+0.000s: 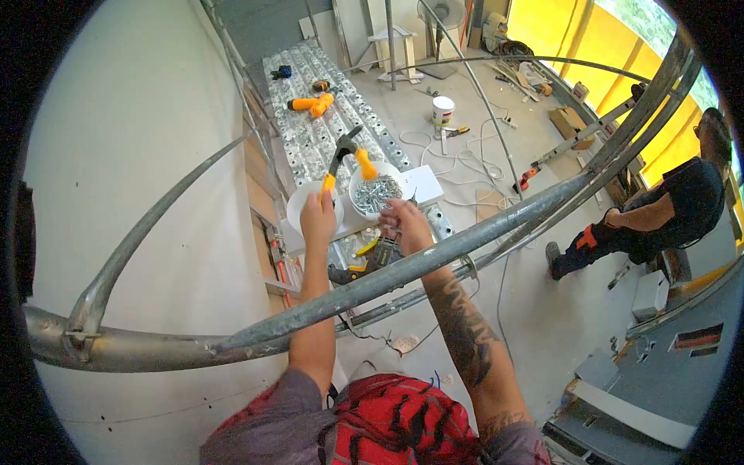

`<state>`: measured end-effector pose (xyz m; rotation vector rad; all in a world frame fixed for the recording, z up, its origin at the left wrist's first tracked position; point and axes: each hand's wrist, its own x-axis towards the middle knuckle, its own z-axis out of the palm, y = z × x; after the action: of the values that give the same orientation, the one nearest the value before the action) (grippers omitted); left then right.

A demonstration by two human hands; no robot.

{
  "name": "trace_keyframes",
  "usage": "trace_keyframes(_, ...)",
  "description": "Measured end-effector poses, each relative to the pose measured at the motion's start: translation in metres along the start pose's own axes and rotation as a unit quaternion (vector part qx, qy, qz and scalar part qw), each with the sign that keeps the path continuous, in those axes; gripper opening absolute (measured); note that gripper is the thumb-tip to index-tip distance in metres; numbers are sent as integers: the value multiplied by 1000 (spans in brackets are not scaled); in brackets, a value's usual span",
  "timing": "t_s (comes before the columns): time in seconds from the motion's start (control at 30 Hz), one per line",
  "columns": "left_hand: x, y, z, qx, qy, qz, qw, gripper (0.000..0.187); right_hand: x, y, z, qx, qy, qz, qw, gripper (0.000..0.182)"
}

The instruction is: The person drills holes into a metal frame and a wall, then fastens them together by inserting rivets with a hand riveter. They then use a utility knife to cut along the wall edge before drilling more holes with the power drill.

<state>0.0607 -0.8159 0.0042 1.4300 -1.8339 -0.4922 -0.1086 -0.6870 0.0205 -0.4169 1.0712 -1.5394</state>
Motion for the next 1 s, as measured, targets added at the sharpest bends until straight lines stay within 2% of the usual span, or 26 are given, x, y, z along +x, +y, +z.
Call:
trace_keyframes(0.03,-28,6,-10,-60,11,31,998,38,4,-10,0,27,-1,23,999,47)
trace_keyframes(0.07,-55,9,-17,-98,4,26,995,36,-1,-21,6,34,3,25,999,47)
trace_keyframes(0.13,-110,15,-29,-139,-49,4,989,36,-16,-40,12,130,-61,93,985,54)
trace_keyframes(0.17,-130,18,-32,-144,-92,-8,985,37,-12,-32,-2,163,-154,93,970,55)
trace_keyframes(0.2,-146,20,-31,-145,-96,-6,985,37,-22,-34,0,164,-150,90,971,55)
trace_keyframes(0.27,-165,22,-28,-196,-164,44,966,38,-57,-34,9,36,-75,-10,997,62)
trace_keyframes(0.3,-154,15,-21,-279,-172,101,939,33,-64,-22,-8,96,-56,-18,994,58)
trace_keyframes(0.33,-143,11,-13,-288,-142,90,943,30,-72,-10,-24,97,-51,-19,994,58)
trace_keyframes(0.37,-120,21,-7,-297,-111,80,945,26,-80,-4,-34,102,-3,-15,995,53)
trace_keyframes(0.4,-94,28,3,-233,-103,77,964,24,-89,1,-44,107,46,-11,993,50)
trace_keyframes(0.43,-67,32,16,-167,-96,75,978,23,-100,7,-55,109,52,-14,993,50)
trace_keyframes(0.5,-23,33,55,-2,-79,119,990,19,-122,13,-74,-26,52,-6,998,40)
trace_keyframes(0.57,7,29,92,133,-80,153,976,16,-153,3,-67,-83,89,-12,992,33)
trace_keyframes(0.6,18,17,112,131,-89,160,974,16,-163,5,-70,-106,97,-17,990,32)
trace_keyframes(0.67,34,-7,146,242,-159,115,950,19,-180,8,-80,-123,111,-15,986,32)
trace_keyframes(0.73,36,-18,154,189,-118,149,964,19,-199,7,-88,-134,142,-19,981,32)
trace_keyframes(0.8,43,-29,153,153,-183,154,959,20,-215,1,-87,-123,148,-42,980,32)
trace_keyframes(0.87,28,3,120,173,-200,155,952,18,-224,9,-100,-141,178,-65,972,33)
trace_keyframes(0.9,36,-12,128,188,-192,166,949,21,-227,8,-101,-100,190,-49,975,34)
trace_keyframes(0.93,43,-40,144,150,-176,215,949,22,-233,9,-103,-58,204,-37,977,34)
trace_keyframes(0.97,67,-130,199,-38,-155,212,964,28,-230,26,-120,-22,203,-39,978,37)
trace_keyframes(1.0,67,-129,206,164,-53,329,929,39,-237,29,-124,41,223,-56,972,36)
